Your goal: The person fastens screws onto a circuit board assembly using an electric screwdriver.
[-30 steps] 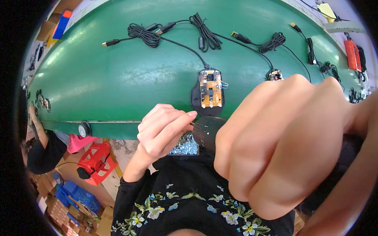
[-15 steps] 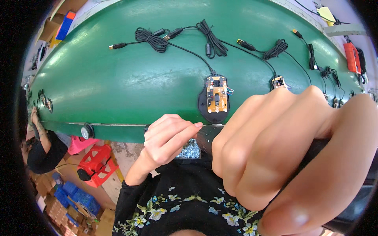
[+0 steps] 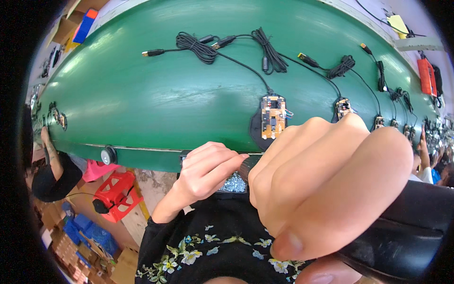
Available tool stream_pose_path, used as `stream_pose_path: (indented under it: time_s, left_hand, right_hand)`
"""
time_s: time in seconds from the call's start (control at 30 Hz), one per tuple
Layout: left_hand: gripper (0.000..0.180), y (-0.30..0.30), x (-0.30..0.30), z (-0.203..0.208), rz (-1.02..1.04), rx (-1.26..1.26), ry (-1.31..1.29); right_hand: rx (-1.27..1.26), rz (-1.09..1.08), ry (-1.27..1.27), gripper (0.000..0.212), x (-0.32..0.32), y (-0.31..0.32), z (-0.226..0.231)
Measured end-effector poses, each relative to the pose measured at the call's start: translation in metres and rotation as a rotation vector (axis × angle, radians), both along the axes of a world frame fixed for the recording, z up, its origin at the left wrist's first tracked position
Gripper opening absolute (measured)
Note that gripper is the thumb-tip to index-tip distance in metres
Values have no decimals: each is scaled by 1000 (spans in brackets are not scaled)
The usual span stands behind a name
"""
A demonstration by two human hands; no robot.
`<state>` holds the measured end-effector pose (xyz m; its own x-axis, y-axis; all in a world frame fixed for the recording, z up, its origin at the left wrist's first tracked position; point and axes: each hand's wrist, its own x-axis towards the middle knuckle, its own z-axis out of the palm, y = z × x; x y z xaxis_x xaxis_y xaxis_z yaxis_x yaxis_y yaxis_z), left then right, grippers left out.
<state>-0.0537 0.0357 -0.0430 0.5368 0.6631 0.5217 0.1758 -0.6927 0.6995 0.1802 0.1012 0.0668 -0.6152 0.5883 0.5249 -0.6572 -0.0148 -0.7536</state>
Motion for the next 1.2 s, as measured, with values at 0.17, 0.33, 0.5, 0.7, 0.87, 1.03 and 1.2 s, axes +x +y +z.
stream_pose_path:
  time_s: [0.17, 0.33, 0.5, 0.7, 0.87, 1.03, 1.2]
  left_hand:
    - [30, -1, -5, 4, -54, -77, 4]
    - [48, 8, -4, 4, -2, -77, -80]
    - [59, 13, -21, 6, 111, -101, 54]
    - [38, 15, -51, -1, 243, -44, 149]
    - [18, 28, -122, 4, 507, 34, 452]
    - [14, 88, -238, -7, 915, 171, 524]
    - [62, 157, -465, -45, 1311, 132, 933]
  right_hand:
    - [-18, 61, -27, 43, 3, 10, -5]
    - [-46, 28, -28, 47, 4, 4, -17]
    - [28, -17, -11, 56, 22, 8, -23]
    - [109, -167, 297, 50, -16, 10, -26]
    - [5, -346, 33, 52, 42, -16, -52]
    - [-97, -655, -75, 47, 27, -31, -43]
    - [-123, -631, -48, 45, -18, -20, -31]
